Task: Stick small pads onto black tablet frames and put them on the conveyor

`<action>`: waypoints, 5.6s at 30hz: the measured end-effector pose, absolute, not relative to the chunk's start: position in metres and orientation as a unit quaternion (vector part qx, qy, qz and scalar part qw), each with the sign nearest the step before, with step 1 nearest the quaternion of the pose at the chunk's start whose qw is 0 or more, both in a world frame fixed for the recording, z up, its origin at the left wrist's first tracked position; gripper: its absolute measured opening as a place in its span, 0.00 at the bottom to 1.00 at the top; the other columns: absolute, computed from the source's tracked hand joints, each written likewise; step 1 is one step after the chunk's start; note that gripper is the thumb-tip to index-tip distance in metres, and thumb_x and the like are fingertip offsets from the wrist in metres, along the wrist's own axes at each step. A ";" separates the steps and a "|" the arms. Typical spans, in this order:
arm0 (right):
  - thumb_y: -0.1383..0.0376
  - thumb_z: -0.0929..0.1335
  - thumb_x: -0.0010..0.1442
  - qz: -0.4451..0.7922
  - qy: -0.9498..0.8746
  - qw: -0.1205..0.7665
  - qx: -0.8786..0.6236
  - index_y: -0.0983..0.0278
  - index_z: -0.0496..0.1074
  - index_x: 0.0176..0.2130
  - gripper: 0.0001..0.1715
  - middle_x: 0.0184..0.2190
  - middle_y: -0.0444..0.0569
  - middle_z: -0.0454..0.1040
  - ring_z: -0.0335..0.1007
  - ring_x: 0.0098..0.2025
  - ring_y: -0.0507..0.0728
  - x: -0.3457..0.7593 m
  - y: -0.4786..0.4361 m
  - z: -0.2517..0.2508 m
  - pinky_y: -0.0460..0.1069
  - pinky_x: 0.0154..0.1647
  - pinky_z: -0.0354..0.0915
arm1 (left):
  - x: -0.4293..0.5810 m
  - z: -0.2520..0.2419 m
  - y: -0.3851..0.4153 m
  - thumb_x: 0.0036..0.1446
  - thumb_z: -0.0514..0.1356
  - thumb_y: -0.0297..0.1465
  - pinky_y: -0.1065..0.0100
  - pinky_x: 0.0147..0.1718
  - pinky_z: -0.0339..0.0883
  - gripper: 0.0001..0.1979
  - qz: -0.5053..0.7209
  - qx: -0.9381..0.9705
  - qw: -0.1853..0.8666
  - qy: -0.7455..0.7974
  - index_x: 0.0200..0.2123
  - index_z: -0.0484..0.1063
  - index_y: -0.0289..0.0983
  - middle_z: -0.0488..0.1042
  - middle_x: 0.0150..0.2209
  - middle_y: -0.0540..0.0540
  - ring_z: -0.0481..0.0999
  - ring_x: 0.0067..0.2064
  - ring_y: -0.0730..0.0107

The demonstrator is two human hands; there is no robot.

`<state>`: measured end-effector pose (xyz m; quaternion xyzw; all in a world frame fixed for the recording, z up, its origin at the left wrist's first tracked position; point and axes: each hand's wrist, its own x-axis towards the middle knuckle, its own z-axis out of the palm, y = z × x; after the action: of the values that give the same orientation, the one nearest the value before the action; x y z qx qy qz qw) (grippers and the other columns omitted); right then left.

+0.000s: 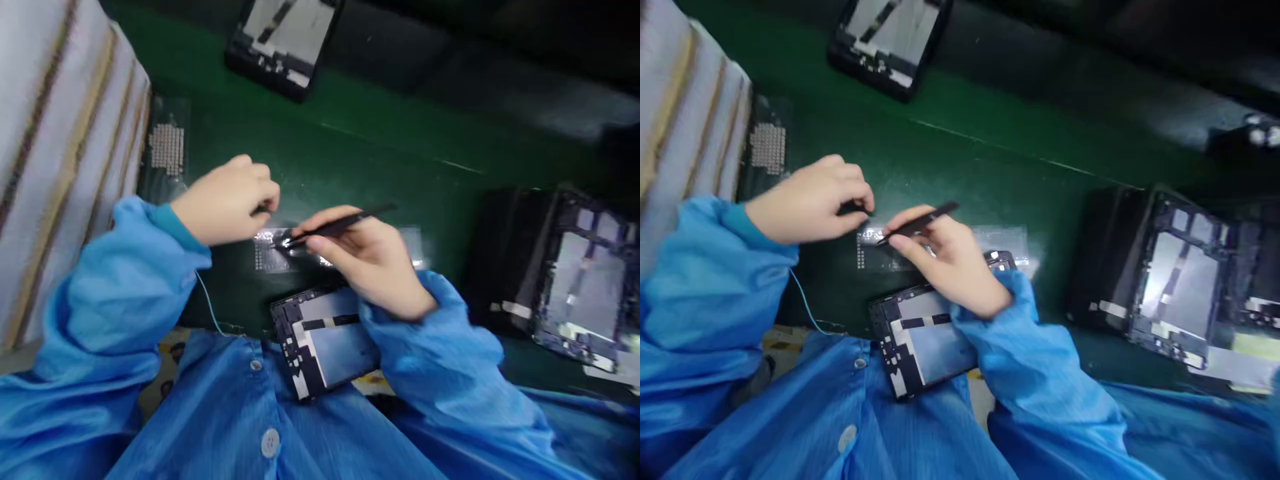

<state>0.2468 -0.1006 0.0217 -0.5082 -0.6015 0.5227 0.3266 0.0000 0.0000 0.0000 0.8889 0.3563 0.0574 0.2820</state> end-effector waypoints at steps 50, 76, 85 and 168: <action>0.60 0.75 0.74 0.476 -0.684 0.276 -0.480 0.58 0.79 0.50 0.08 0.48 0.48 0.87 0.86 0.52 0.60 0.243 -0.114 0.016 0.56 0.57 0.82 | 0.016 0.011 -0.002 0.53 0.53 0.68 0.43 0.63 0.66 0.41 -0.035 0.877 0.325 0.353 0.45 0.82 0.39 0.73 0.49 0.39 0.64 0.62 0.44; 0.67 0.73 0.73 0.306 -0.495 0.512 -0.632 0.54 0.77 0.53 0.11 0.44 0.48 0.86 0.87 0.48 0.60 0.257 -0.245 0.001 0.59 0.53 0.85 | 0.009 0.001 -0.001 0.38 0.38 0.86 0.46 0.62 0.63 0.63 0.008 0.878 0.310 0.364 0.45 0.83 0.41 0.71 0.46 0.41 0.66 0.59 0.48; 0.72 0.73 0.71 0.269 -0.596 0.432 -0.622 0.55 0.77 0.54 0.16 0.45 0.50 0.86 0.86 0.49 0.61 0.259 -0.238 0.018 0.62 0.53 0.83 | 0.009 0.000 0.000 0.43 0.40 0.84 0.49 0.68 0.57 0.58 0.011 0.885 0.302 0.355 0.45 0.82 0.43 0.71 0.45 0.43 0.64 0.55 0.56; 0.59 0.76 0.74 0.202 -0.488 0.526 -0.667 0.58 0.78 0.48 0.07 0.42 0.46 0.87 0.87 0.42 0.54 0.321 -0.212 -0.004 0.50 0.45 0.81 | -0.002 -0.022 0.002 0.45 0.41 0.84 0.36 0.70 0.56 0.62 0.051 0.895 0.269 0.352 0.45 0.84 0.37 0.70 0.44 0.44 0.69 0.54 0.59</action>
<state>0.3213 -0.2119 -0.0038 -0.6670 -0.4877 0.2024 0.5255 -0.0017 0.0019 -0.0219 0.8951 0.3516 0.0511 0.2694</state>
